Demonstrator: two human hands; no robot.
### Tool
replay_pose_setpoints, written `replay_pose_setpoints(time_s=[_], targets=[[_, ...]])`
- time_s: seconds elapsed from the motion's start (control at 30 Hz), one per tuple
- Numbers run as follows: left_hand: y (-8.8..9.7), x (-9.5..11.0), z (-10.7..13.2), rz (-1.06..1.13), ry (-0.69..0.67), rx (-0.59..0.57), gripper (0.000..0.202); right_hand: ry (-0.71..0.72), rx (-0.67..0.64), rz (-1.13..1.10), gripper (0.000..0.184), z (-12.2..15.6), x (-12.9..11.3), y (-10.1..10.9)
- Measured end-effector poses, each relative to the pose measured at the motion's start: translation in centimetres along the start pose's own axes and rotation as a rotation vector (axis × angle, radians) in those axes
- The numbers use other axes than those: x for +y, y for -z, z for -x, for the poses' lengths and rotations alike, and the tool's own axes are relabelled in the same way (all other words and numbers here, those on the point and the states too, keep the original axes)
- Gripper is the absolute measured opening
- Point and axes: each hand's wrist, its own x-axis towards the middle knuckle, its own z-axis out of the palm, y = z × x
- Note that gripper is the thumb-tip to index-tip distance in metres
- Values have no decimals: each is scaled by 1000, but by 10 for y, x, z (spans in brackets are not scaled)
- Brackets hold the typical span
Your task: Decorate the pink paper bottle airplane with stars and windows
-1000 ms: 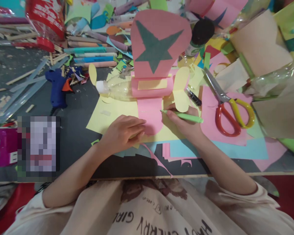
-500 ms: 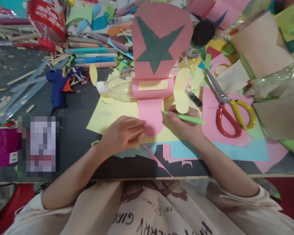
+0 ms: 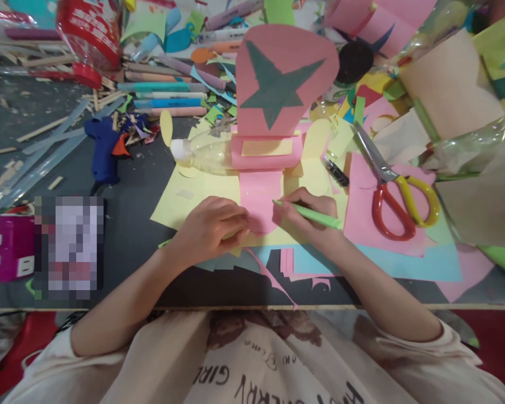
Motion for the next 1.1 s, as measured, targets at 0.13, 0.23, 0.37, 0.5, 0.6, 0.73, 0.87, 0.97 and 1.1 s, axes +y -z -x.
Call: replay_pose_setpoints(time_s=[0.13, 0.23, 0.37, 0.5, 0.6, 0.73, 0.87, 0.97, 1.1], targets=[[-1, 1, -1, -12, -11, 27, 25, 136, -49, 20, 18, 5, -3, -4], [-2, 2, 0, -24, -12, 39, 23, 264, -98, 86, 19, 8, -4, -8], [-3, 1, 2, -19, -4, 37, 24, 447, -140, 211, 18, 11, -1, -11], [-4, -1, 4, -14, 37, 3, 30, 563, -147, 254, 13, 13, 5, -16], [-4, -2, 5, -14, 43, -17, 32, 593, -155, 266, 11, 15, 9, -21], [-4, -2, 5, -23, 23, 10, 29, 537, -183, 186, 12, 18, 7, -21], [-5, -3, 5, -23, 17, 22, 27, 284, -97, 2, 20, 15, 2, -11], [-6, -5, 6, -40, 6, 1, 26, 194, 26, -38, 19, 3, 2, -5], [-9, -6, 7, -59, 22, -15, 21, 228, 65, -124, 11, -16, 8, -5]])
